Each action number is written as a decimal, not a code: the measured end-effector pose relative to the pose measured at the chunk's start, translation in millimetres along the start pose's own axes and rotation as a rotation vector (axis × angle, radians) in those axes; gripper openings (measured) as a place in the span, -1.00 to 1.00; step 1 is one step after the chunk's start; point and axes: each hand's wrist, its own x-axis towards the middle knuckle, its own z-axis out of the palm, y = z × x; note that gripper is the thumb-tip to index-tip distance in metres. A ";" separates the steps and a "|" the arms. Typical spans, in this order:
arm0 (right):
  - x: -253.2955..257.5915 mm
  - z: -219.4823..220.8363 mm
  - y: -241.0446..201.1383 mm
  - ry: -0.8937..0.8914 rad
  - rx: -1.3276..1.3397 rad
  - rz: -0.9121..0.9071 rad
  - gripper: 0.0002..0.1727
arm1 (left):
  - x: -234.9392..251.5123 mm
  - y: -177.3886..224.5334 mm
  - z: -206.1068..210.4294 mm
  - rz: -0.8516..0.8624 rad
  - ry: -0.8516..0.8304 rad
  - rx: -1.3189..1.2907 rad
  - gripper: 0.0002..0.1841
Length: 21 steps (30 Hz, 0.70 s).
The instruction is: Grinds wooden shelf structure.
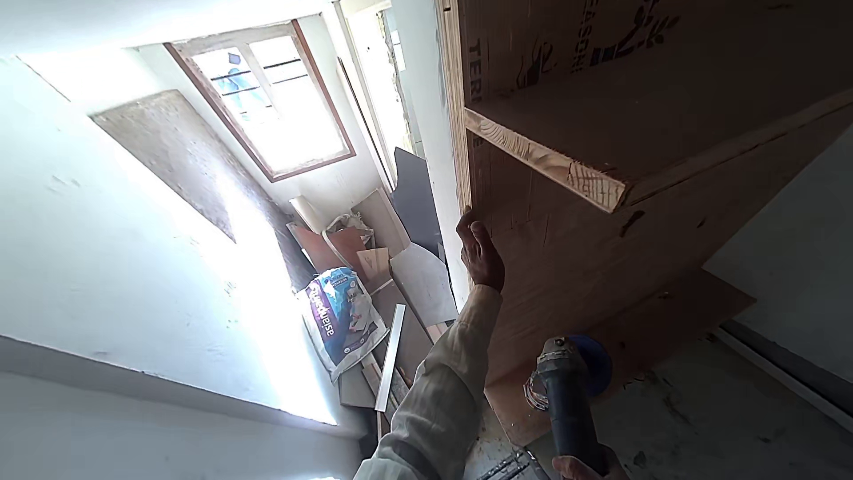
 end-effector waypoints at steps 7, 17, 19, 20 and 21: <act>-3.4 2.7 -2.7 0.005 -0.047 -0.035 -0.17 | 9.0 8.7 -10.7 -0.063 -0.075 0.006 -0.23; -10.3 19.0 -24.0 -0.214 0.137 -0.175 -0.19 | -177.2 -9.4 -162.9 -0.646 -0.274 0.078 -0.44; -8.8 25.0 -23.3 -0.310 0.244 -0.204 -0.15 | -223.4 0.0 -175.2 -0.861 -0.401 -0.011 -0.47; -8.7 29.3 -22.2 -0.361 0.298 -0.222 -0.11 | -238.9 8.6 -176.7 -0.967 -0.456 -0.078 -0.48; -8.3 33.7 -20.1 -0.412 0.352 -0.243 -0.06 | -249.4 16.6 -176.1 -1.064 -0.499 -0.158 -0.48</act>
